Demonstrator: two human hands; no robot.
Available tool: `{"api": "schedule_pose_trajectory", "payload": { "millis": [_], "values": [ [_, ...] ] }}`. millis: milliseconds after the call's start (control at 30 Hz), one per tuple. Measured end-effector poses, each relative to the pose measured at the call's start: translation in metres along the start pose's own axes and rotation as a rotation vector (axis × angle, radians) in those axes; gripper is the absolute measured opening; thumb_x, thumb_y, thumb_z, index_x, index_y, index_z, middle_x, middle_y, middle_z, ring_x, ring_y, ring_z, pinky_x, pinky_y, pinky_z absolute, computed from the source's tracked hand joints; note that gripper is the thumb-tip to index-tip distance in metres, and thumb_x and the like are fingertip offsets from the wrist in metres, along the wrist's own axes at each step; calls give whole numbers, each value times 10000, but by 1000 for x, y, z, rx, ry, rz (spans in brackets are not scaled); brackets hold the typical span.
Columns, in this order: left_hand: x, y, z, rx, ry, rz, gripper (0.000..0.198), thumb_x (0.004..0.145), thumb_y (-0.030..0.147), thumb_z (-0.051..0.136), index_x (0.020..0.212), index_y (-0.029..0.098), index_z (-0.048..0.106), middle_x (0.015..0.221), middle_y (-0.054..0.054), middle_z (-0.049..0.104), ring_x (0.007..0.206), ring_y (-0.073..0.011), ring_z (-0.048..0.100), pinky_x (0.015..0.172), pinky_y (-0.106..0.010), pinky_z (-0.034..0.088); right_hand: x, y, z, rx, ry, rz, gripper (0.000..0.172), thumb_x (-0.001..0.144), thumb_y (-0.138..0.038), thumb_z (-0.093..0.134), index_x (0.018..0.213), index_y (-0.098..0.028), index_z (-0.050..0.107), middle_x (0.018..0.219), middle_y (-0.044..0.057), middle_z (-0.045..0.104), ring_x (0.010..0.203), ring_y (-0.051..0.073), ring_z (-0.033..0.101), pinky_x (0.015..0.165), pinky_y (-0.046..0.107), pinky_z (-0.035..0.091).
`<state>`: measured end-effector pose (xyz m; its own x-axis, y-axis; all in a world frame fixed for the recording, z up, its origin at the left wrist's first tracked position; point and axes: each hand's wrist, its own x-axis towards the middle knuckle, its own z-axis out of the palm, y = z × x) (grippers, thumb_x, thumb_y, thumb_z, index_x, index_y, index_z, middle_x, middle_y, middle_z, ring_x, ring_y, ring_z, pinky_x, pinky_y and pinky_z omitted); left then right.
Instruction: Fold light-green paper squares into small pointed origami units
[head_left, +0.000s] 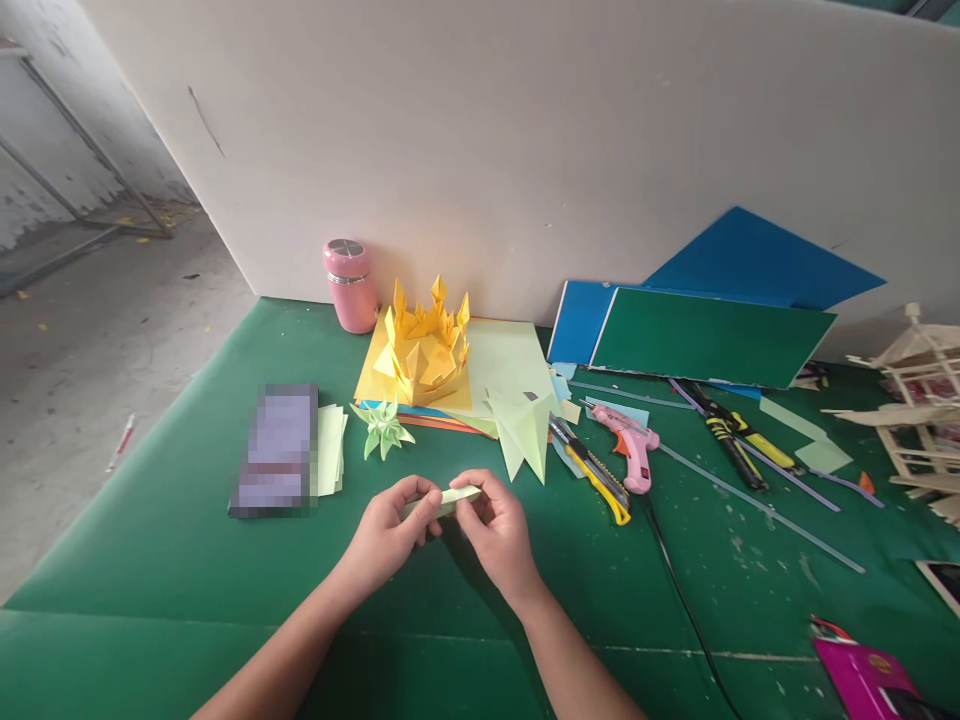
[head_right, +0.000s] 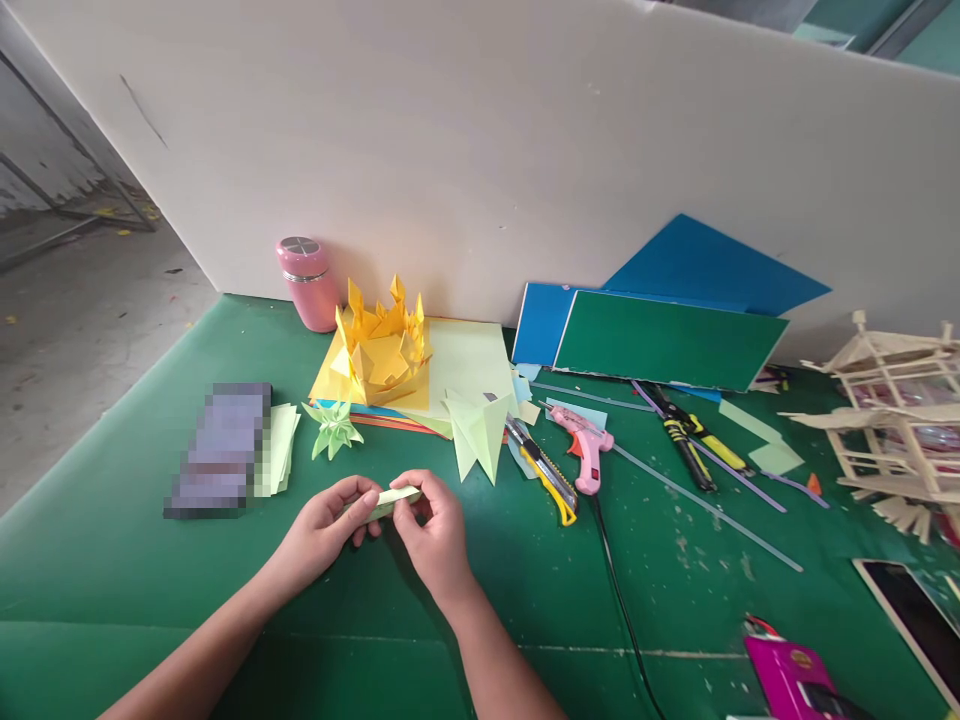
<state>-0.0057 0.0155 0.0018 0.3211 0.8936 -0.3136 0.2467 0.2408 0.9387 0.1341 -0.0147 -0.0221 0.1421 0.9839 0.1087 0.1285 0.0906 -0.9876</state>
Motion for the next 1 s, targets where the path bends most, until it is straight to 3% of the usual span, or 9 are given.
{"api": "schedule_pose_trajectory", "payload": {
  "millis": [267,400,633,867,1000],
  "values": [
    [2,-1,3,-68,69,-29,387,690,567,604,694,180,582,495,31,576,415,-111,498,472,-240,418,-1,0,-1,-27,-27,-69,153,816,-209,527,928,-200,631,859,39,639,669,140,603,561,235,513],
    [2,-1,5,-76,106,-29,359,678,533,630,696,175,612,526,23,604,445,-125,559,495,-246,467,0,0,0,-45,-11,-139,121,827,-190,528,865,-203,642,843,40,630,714,146,618,579,228,529],
    [0,-6,10,-2,206,-6,284,691,468,621,642,189,603,475,17,621,424,-138,569,457,-237,458,0,1,3,-34,-10,-77,84,824,-225,550,817,-203,631,823,34,621,640,135,608,546,233,530],
    [0,-5,9,-71,154,14,248,640,424,661,594,191,588,604,-3,664,572,-168,645,590,-276,541,-1,5,2,71,-16,21,57,806,-225,561,819,-207,614,832,32,593,635,150,611,566,282,569],
    [1,-1,5,-117,89,-18,256,627,416,669,575,191,561,517,20,617,518,-155,613,533,-256,512,-1,6,0,89,-60,-9,67,806,-199,558,838,-210,615,858,34,583,668,148,607,577,273,571]
  ]
}}
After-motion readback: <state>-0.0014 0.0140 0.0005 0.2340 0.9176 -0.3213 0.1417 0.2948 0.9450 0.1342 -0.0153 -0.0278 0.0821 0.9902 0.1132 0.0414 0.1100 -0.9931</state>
